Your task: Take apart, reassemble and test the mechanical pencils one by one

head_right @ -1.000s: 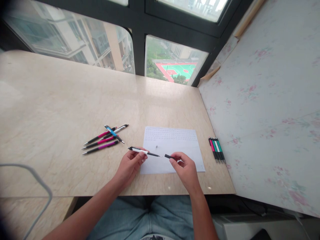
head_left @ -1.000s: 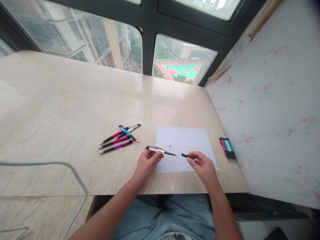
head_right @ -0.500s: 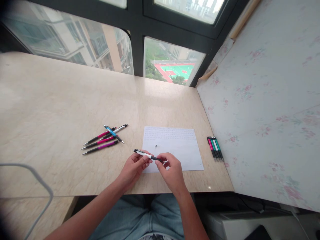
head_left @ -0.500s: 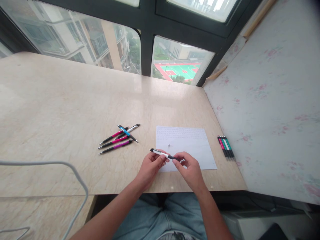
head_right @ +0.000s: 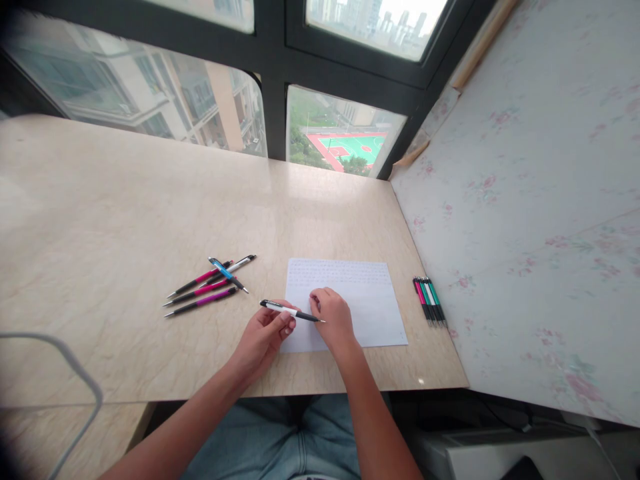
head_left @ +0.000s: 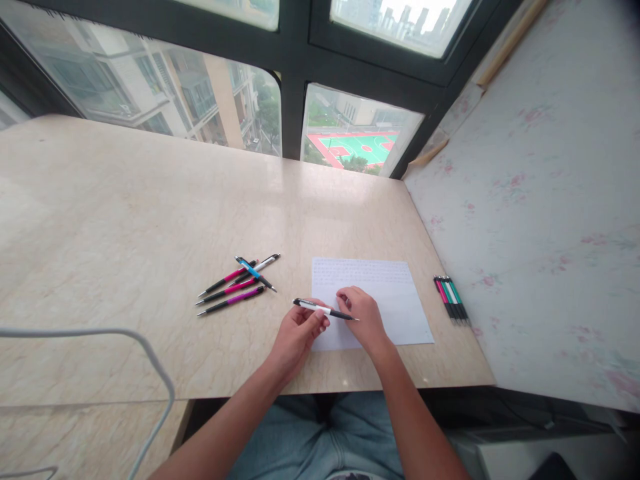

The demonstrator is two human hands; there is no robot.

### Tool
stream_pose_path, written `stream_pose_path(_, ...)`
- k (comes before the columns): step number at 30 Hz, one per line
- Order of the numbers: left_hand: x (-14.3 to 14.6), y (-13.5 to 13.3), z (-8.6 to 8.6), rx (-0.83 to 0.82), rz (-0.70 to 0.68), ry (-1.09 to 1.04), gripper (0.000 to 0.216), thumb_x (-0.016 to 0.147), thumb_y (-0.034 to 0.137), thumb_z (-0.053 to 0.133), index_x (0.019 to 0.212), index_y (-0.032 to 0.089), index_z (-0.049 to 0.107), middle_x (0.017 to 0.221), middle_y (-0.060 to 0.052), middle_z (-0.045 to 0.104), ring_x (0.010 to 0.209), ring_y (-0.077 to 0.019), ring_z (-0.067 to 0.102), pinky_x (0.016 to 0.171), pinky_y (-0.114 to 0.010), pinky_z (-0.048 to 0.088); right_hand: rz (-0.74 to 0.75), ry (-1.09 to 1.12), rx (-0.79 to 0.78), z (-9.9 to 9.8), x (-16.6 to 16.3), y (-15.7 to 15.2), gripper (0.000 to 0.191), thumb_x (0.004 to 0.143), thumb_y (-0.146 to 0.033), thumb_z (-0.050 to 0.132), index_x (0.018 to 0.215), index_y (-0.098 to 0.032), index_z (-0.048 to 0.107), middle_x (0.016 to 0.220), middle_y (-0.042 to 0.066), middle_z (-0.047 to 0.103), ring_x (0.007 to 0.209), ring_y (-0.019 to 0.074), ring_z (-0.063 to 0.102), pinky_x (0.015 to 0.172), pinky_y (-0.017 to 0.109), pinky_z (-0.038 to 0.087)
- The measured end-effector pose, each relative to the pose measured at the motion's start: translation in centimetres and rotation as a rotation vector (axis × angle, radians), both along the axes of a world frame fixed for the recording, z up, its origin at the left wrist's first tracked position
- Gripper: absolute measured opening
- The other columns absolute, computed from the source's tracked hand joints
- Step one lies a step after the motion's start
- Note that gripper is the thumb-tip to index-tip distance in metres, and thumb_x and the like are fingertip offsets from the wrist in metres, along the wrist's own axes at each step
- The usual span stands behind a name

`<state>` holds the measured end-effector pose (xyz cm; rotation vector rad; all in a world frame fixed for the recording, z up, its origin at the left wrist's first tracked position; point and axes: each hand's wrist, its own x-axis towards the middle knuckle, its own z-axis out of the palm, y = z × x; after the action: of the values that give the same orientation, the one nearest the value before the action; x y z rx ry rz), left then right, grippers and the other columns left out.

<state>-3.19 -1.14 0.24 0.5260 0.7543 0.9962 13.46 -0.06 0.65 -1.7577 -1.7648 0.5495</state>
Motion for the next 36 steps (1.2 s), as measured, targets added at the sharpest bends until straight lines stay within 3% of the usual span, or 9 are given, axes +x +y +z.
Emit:
stream_pose_path(7, -0.3, 0.6, 0.6, -0.031, 0.040, 0.024, 0.024, 0.075, 0.028, 0.077, 0.093, 0.017, 0.065, 0.087, -0.005, 0.071, 0.069, -0.0126, 0.064, 0.058, -0.021, 0.044, -0.193, 0.599, -0.146, 0.8, 1.3, -3.4, 0.017, 0.083, -0.034, 0.064, 0.090, -0.019, 0.067, 0.076, 0.003, 0.068, 0.064, 0.0164, 0.061, 0.054, 0.026, 0.048)
stream_pose_path(11, -0.3, 0.6, 0.4, -0.028, 0.050, 0.031, 0.025, 0.074, 0.028, 0.078, 0.093, 0.017, 0.065, 0.077, -0.002, 0.068, 0.063, -0.0109, 0.062, 0.055, -0.020, 0.042, -0.224, 0.759, -0.114, 1.4, 1.7, -4.9, 0.018, 0.082, -0.033, 0.067, 0.094, -0.020, 0.067, 0.075, 0.002, 0.066, 0.065, 0.0150, 0.059, 0.053, 0.025, 0.048)
stream_pose_path(26, -0.1, 0.2, 0.5, 0.007, 0.029, 0.055, 0.025, 0.073, 0.028, 0.078, 0.092, 0.016, 0.066, 0.065, 0.001, 0.063, 0.060, -0.0093, 0.055, 0.055, -0.021, 0.038, -0.183, 0.598, -0.074, 1.5, 1.3, -5.2, 0.019, 0.082, -0.036, 0.066, 0.090, -0.019, 0.069, 0.087, 0.007, 0.069, 0.078, 0.0203, 0.064, 0.064, 0.031, 0.054)
stream_pose_path(36, 0.0, 0.1, 0.2, 0.026, 0.022, 0.039, 0.025, 0.074, 0.027, 0.078, 0.093, 0.016, 0.067, 0.069, 0.001, 0.063, 0.061, -0.0092, 0.055, 0.056, -0.021, 0.039, -0.165, 0.524, -0.040, 1.5, 1.0, -5.3, 0.017, 0.083, -0.035, 0.064, 0.091, -0.020, 0.068, 0.089, 0.006, 0.069, 0.079, 0.0198, 0.064, 0.066, 0.029, 0.053)
